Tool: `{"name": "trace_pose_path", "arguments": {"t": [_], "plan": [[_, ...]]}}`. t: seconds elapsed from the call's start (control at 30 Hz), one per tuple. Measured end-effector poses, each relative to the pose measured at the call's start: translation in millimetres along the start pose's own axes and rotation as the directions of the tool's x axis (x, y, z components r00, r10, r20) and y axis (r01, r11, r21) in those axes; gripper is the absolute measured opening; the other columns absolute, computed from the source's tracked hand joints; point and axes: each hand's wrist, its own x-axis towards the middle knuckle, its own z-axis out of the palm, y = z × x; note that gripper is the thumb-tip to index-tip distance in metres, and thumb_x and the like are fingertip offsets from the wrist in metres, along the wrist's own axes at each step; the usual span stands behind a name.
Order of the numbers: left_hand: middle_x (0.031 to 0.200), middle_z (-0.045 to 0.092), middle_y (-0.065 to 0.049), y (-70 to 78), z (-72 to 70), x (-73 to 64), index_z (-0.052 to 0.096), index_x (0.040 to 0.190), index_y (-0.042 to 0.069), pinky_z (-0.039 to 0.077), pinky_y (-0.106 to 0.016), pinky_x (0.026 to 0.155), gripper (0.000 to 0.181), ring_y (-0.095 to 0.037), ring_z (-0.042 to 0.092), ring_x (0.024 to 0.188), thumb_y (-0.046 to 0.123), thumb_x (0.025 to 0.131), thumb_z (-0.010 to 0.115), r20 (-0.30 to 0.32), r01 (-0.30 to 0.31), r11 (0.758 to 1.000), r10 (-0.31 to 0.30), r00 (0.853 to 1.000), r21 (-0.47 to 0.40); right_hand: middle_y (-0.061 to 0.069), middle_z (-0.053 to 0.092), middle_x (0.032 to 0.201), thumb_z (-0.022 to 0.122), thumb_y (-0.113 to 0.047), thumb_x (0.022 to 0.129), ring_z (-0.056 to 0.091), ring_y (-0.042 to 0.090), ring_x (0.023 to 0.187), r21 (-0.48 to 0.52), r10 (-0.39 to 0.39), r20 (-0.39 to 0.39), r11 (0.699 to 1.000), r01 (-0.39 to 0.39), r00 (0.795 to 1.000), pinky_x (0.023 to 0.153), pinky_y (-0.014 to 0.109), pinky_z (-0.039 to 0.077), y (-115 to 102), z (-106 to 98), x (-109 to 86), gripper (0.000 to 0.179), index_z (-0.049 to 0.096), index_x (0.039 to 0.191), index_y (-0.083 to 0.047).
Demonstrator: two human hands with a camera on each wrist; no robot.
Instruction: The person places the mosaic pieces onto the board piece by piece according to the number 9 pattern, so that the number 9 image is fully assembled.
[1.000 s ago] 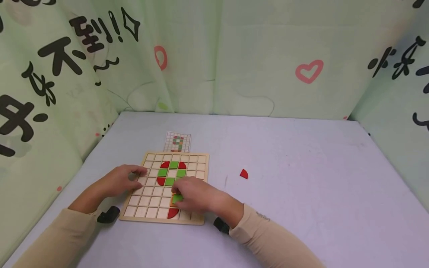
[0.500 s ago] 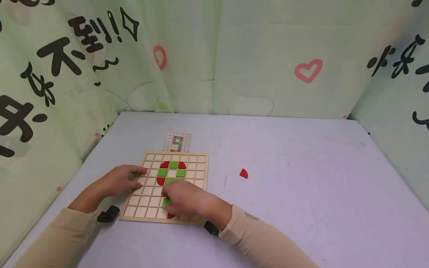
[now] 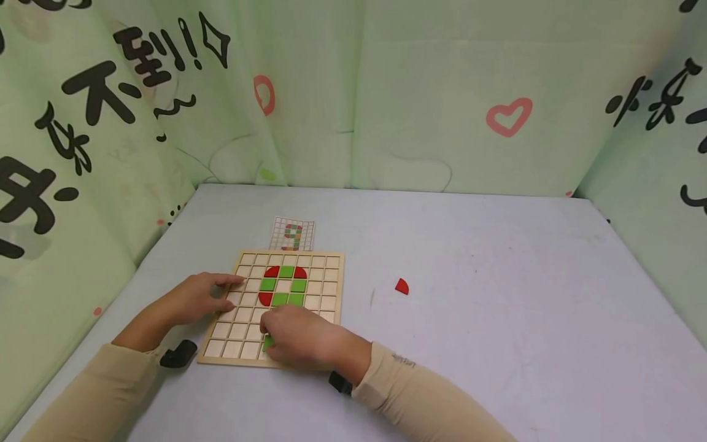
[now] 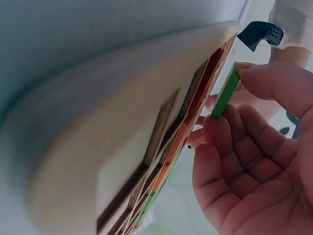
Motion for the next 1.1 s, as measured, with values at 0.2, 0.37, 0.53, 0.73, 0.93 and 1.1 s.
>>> {"name": "trace_pose_path", "arguments": {"t": [0.2, 0.37, 0.53, 0.73, 0.93, 1.1], "plan": [[0.146, 0.048, -0.023, -0.2, 0.2, -0.3, 0.057, 0.142, 0.008, 0.04, -0.054, 0.104, 0.057, -0.04, 0.04, 0.137, 0.016, 0.089, 0.077, 0.001, -0.005, 1.0, 0.005, 1.0, -0.002, -0.008, 0.052, 0.082, 0.068, -0.012, 0.09, 0.049, 0.01, 0.079, -0.039, -0.009, 0.004, 0.999, 0.01, 1.0, 0.074, 0.021, 0.043, -2.9, 1.4, 1.3, 0.012, 0.066, 0.101, -0.009], [0.146, 0.048, -0.023, -0.2, 0.6, -1.0, 0.057, 0.142, 0.008, 0.04, -0.055, 0.104, 0.057, -0.04, 0.041, 0.136, 0.016, 0.089, 0.077, -0.002, -0.003, 1.0, 0.003, 1.0, -0.007, -0.009, 0.051, 0.081, 0.068, -0.012, 0.09, 0.049, 0.009, 0.077, -0.054, -0.011, 0.014, 0.998, 0.012, 1.0, 0.073, 0.021, 0.043, -4.3, 2.1, 2.8, 0.011, 0.065, 0.1, -0.009], [0.146, 0.048, -0.023, 0.0, 0.8, -1.0, 0.057, 0.142, 0.009, 0.041, -0.054, 0.103, 0.057, -0.04, 0.042, 0.136, 0.016, 0.088, 0.077, -0.004, -0.004, 1.0, 0.004, 1.0, -0.003, -0.009, 0.055, 0.083, 0.069, -0.012, 0.09, 0.051, 0.008, 0.079, -0.064, -0.019, 0.019, 0.998, 0.021, 1.0, 0.076, 0.02, 0.045, -4.3, 3.4, 4.1, 0.012, 0.066, 0.101, -0.009], [0.146, 0.048, -0.023, -0.3, 0.2, -0.5, 0.057, 0.142, 0.009, 0.04, -0.054, 0.104, 0.057, -0.039, 0.041, 0.136, 0.016, 0.089, 0.076, -0.003, -0.009, 1.0, 0.009, 1.0, -0.001, -0.005, 0.065, 0.094, 0.069, -0.014, 0.091, 0.057, 0.006, 0.086, -0.086, -0.03, 0.015, 0.996, 0.031, 0.999, 0.084, 0.021, 0.048, -4.5, 4.1, 5.2, 0.013, 0.068, 0.103, -0.01], [0.147, 0.047, -0.023, 0.1, -0.5, -0.6, 0.056, 0.143, 0.009, 0.039, -0.055, 0.106, 0.057, -0.04, 0.04, 0.137, 0.017, 0.09, 0.076, 0.003, -0.008, 1.0, 0.008, 1.0, 0.002, -0.007, 0.063, 0.089, 0.071, -0.013, 0.089, 0.056, 0.006, 0.082, -0.101, -0.036, 0.012, 0.994, 0.037, 0.999, 0.08, 0.02, 0.048, -5.6, 5.5, 6.6, 0.012, 0.068, 0.101, -0.01], [0.147, 0.047, -0.023, 1.1, -0.6, -1.7, 0.056, 0.142, 0.009, 0.039, -0.054, 0.106, 0.057, -0.04, 0.04, 0.137, 0.017, 0.09, 0.076, 0.004, -0.008, 1.0, 0.008, 1.0, 0.0, -0.009, 0.056, 0.08, 0.074, -0.014, 0.088, 0.051, 0.005, 0.075, -0.091, -0.039, 0.022, 0.995, 0.041, 0.999, 0.072, 0.017, 0.045, -7.7, 5.6, 6.9, 0.012, 0.069, 0.098, -0.01]]}}
